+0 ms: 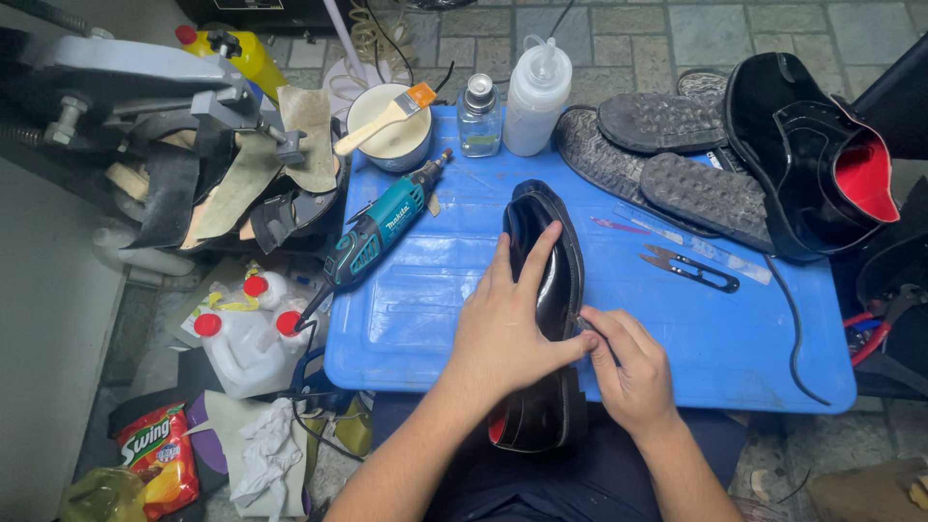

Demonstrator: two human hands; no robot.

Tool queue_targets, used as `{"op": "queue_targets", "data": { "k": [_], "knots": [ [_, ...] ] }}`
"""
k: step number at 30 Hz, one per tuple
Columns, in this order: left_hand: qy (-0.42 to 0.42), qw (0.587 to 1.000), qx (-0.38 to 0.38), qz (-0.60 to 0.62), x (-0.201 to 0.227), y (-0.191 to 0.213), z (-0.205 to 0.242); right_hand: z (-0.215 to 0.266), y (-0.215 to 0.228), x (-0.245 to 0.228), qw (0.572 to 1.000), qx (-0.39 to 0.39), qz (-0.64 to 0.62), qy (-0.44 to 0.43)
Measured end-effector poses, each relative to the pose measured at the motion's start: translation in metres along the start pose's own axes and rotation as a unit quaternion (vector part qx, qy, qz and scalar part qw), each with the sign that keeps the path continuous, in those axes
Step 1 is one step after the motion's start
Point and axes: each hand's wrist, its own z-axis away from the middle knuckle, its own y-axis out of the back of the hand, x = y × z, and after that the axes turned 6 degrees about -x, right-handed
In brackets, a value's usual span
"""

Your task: The person uses a small metal tool to scrape and trim the sole edge of a black leather shoe. They rotate the shoe to work along the perimeter, then place it down and pick up a second shoe to repeat the same scraping action along the sole edge.

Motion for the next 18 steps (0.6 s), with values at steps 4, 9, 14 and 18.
{"op": "queue_targets", "data": {
  "k": [4,9,14,18],
  "knots": [
    [0.003,1.0,-0.018,0.011,-0.003,-0.0006,-0.0016,0.0024,-0.0013,0.0031,1.0,-0.008,-0.015,-0.023],
    [-0.005,1.0,-0.019,0.01,-0.0086,-0.0032,-0.0025,0.0007,-0.0034,0.0067,1.0,-0.008,-0.009,-0.009],
    [-0.016,1.0,-0.014,-0.001,-0.0087,-0.0056,-0.0049,-0.0023,-0.0001,0.0069,1.0,-0.004,0.024,0.007],
    [-0.023,1.0,-0.008,-0.017,-0.0071,-0.0093,-0.007,-0.002,0.0013,0.0089,0.999,-0.002,0.04,0.003]
  ]
}}
